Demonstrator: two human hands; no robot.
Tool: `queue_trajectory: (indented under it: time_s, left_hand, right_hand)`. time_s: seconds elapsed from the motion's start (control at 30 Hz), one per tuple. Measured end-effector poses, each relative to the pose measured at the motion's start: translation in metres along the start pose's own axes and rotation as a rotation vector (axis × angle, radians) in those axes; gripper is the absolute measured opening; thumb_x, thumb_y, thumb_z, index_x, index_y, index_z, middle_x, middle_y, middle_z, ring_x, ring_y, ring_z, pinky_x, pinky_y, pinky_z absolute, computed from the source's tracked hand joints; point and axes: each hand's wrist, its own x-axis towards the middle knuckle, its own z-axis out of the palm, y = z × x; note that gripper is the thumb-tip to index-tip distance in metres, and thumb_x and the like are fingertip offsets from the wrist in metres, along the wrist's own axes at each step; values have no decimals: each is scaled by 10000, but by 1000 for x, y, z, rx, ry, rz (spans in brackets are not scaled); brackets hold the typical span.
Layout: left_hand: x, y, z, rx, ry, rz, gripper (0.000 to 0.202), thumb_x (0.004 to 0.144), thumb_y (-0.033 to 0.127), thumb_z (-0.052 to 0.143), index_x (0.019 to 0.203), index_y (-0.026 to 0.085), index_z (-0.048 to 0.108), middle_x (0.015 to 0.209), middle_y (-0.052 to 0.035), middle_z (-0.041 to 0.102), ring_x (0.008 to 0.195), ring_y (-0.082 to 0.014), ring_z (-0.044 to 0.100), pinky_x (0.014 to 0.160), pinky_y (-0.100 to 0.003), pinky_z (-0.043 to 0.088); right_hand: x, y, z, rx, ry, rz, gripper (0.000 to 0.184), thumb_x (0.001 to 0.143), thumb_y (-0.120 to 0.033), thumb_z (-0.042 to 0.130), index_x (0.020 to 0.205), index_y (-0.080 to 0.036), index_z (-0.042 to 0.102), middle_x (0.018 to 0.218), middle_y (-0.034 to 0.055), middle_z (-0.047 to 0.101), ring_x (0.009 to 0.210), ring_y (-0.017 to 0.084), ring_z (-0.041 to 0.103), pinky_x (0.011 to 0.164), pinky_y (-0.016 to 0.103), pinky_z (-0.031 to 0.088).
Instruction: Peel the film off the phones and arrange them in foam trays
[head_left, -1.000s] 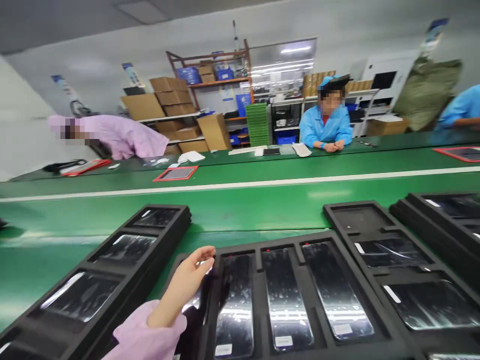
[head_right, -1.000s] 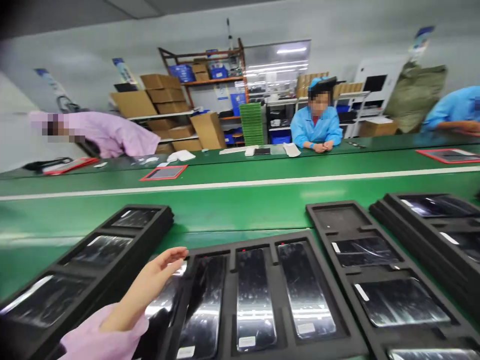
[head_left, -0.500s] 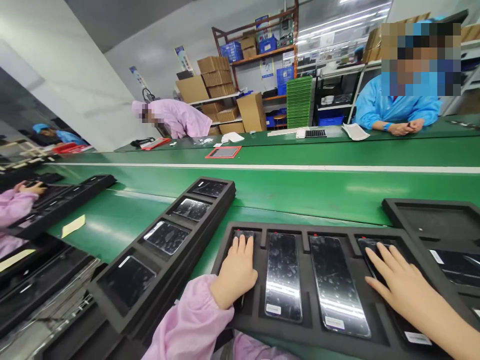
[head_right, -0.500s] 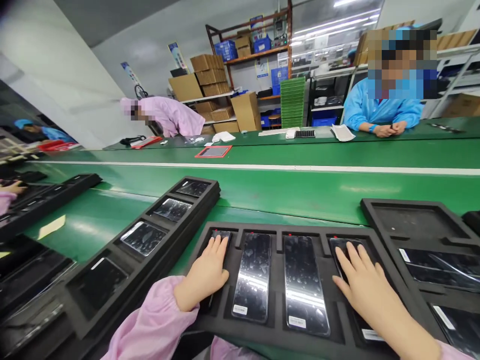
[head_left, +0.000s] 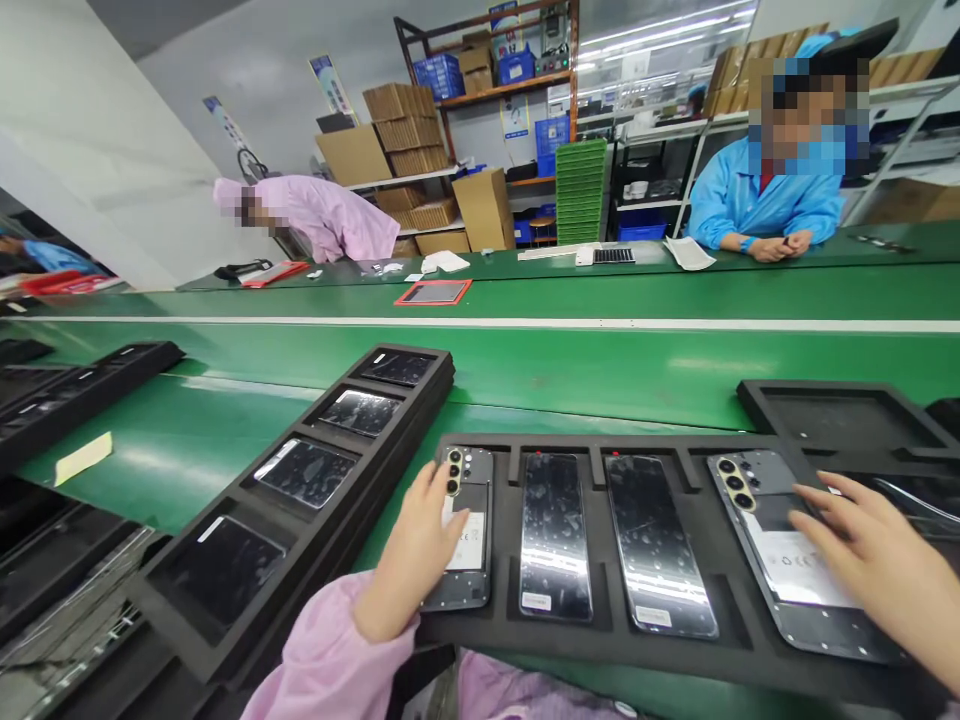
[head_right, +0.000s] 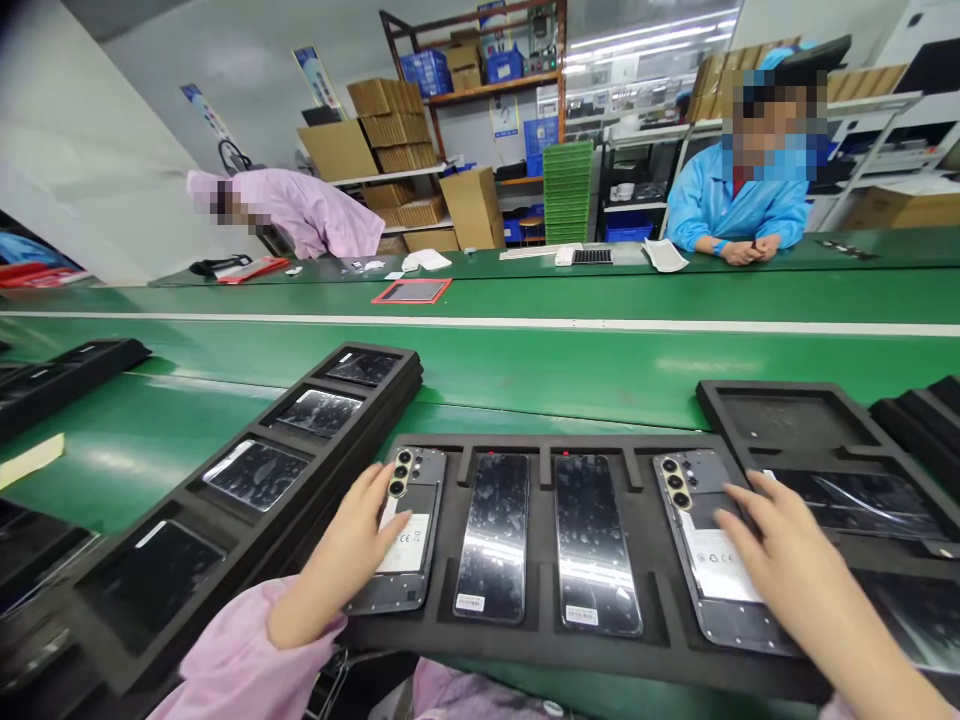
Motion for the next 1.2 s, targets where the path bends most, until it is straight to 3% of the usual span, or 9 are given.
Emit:
queue_trajectory:
  time_s: [0.07,0.13,0.23,0.4,0.57,0.67,0.83,1.0,1.2]
  left_hand:
    - [-4,25,20,211,12,195,540,739,317,479,1193,27,512,1377,-257,374,1310,-360,291,1071,-499,223]
    - [-7,52,42,297,-153,298,600,771,344,478,1280,30,429,1417,-252,311,1339,-350,237,1076,-518,205]
    - [-13,80,73,429,-439,394,764,736,337,553,1374,27,268,1456,-261,196,1359,-381,111,1056,-588,173]
    - [-18,94,88,588,-496,442,669,728,139,488,1369,68,311,1440,-274,230,1343,-388,154,1044,-549,235]
    - [-6,79,49,433,-352,268,519,697,116,451,1205,151,551,1417,-167,363,1245,-330,422,985,-425,387]
    - [0,51,27,124,-259,37,376,692,217,490,1031,196,652,1169,-92,626,1049,-312,594,883,-399,470]
    - [-8,27,41,-409,-246,-205,432,646,394,580,1018,179,629,1103,-93,649,1014,-299,601,818,-375,507]
    - [-24,34,61,-87,-236,247,416,703,371,586,1090,227,639,1419,-92,384,1325,-334,287,1072,-487,250]
    - [-34,25,63,308,-633,619,478,756,437,570,1215,305,546,1375,-104,425,1292,-394,315,1019,-670,140]
  right_hand:
    - [2,-39,5,-23,-22,-169,428,850,-396,338,835,-121,665,1031,241,584,1012,374,550,853,519,446]
    - [5,-82,10,-51,-136,-243,351,834,-313,409,948,-105,667,1128,224,563,1066,388,514,892,570,405]
    - [7,-135,22,9,-517,-244,451,772,-231,551,1199,-87,556,1323,208,419,1216,380,380,952,565,368]
    - [12,-164,30,29,-588,-176,596,710,-81,545,1299,-101,460,1388,213,311,1273,435,234,908,716,253]
    - [21,-134,1,108,-545,-33,441,729,-55,470,1138,-154,602,1404,161,314,1134,347,488,879,475,459]
    - [24,-100,-12,174,-519,102,375,770,-80,396,1047,-153,637,1158,131,584,842,251,648,772,387,522]
    - [11,-84,-2,376,-539,178,382,795,-143,393,1129,-188,574,773,-8,661,585,139,621,547,230,530]
    - [-9,-84,-9,405,-349,88,379,834,-259,426,1177,-200,576,1218,88,536,1040,228,544,893,385,469]
    - [-46,-16,-32,246,-99,200,349,866,-356,384,984,-232,688,1134,79,602,1063,261,539,896,454,469]
